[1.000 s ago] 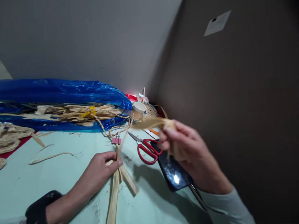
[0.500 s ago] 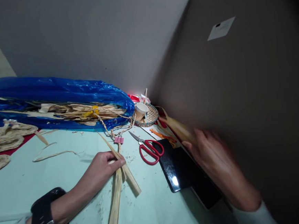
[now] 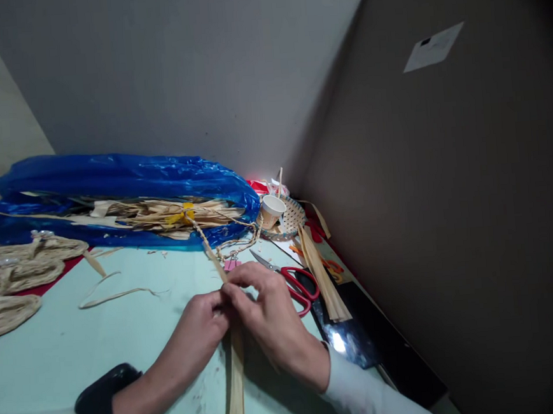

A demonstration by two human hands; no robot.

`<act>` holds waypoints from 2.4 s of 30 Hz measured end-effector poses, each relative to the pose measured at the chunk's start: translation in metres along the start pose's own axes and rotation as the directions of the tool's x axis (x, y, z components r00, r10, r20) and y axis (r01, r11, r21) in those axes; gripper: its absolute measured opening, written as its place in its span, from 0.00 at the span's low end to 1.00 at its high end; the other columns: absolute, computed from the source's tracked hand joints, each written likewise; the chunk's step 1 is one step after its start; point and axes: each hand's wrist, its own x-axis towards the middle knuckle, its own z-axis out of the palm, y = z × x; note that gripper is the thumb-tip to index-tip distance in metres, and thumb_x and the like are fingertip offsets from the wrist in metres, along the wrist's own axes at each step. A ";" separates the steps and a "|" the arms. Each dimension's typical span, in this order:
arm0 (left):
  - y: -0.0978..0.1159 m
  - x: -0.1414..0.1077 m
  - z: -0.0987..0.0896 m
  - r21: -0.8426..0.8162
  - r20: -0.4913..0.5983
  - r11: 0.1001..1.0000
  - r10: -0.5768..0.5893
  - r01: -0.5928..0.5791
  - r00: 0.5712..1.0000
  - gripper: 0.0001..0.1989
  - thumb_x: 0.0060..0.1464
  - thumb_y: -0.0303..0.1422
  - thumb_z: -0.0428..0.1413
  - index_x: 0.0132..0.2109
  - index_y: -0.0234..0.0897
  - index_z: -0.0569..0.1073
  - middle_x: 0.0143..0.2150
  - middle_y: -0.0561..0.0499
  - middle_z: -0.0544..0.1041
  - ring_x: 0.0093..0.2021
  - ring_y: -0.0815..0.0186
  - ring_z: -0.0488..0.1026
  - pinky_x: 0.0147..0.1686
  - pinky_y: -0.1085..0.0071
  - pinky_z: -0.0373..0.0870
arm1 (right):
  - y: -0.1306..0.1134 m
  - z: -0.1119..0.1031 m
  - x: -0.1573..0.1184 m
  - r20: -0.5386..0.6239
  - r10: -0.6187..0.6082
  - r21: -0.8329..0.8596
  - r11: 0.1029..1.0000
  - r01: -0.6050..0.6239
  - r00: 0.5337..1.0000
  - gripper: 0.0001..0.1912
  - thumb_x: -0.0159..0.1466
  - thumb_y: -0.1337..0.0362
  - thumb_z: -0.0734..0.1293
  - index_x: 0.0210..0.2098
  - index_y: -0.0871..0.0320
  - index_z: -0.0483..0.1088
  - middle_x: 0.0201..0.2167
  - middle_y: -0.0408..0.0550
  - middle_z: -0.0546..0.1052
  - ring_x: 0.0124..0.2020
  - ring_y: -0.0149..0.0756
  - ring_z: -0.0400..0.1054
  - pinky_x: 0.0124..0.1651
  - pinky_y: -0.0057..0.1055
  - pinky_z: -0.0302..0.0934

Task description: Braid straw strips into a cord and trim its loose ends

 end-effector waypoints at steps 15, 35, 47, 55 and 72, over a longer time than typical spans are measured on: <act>0.006 -0.008 -0.002 -0.309 -0.018 0.931 -0.211 0.195 0.977 0.28 0.51 0.46 0.64 0.56 0.43 0.68 0.32 0.53 0.77 0.16 0.77 0.55 0.18 0.75 0.41 | 0.016 -0.039 -0.030 0.157 0.327 0.168 0.921 -0.351 0.932 0.18 0.73 0.55 0.57 0.32 0.58 0.67 0.26 0.42 0.66 0.26 0.30 0.57 0.29 0.29 0.49; 0.013 -0.004 -0.002 -0.317 -0.021 0.879 -0.383 0.357 0.924 0.18 0.40 0.43 0.69 0.37 0.36 0.82 0.17 0.59 0.66 0.19 0.72 0.56 0.21 0.74 0.44 | 0.003 -0.032 -0.029 0.110 0.282 -0.213 0.943 -0.254 0.953 0.22 0.75 0.55 0.53 0.28 0.56 0.63 0.24 0.41 0.67 0.27 0.31 0.56 0.33 0.31 0.45; 0.012 -0.005 -0.003 -0.340 0.032 0.868 -0.373 0.361 0.927 0.18 0.41 0.43 0.69 0.38 0.36 0.84 0.25 0.52 0.76 0.21 0.73 0.57 0.23 0.73 0.46 | 0.002 -0.029 -0.028 0.131 0.235 0.066 0.967 -0.245 0.963 0.18 0.76 0.60 0.54 0.31 0.56 0.63 0.26 0.40 0.70 0.30 0.30 0.65 0.36 0.27 0.54; 0.011 -0.005 -0.004 -0.351 0.057 0.875 -0.336 0.334 0.940 0.19 0.44 0.39 0.67 0.41 0.32 0.83 0.18 0.61 0.57 0.21 0.75 0.42 0.22 0.74 0.36 | 0.014 -0.018 -0.023 0.140 0.296 0.025 0.953 -0.302 0.945 0.11 0.69 0.59 0.66 0.31 0.58 0.70 0.23 0.39 0.70 0.28 0.31 0.63 0.32 0.27 0.52; 0.014 -0.003 -0.003 -0.299 0.080 0.902 -0.302 0.312 0.950 0.17 0.44 0.45 0.67 0.27 0.34 0.79 0.16 0.62 0.58 0.18 0.76 0.46 0.20 0.73 0.38 | 0.012 -0.023 -0.018 0.204 0.275 -0.216 0.949 -0.231 0.940 0.16 0.70 0.64 0.65 0.25 0.60 0.68 0.20 0.37 0.61 0.25 0.28 0.53 0.28 0.28 0.43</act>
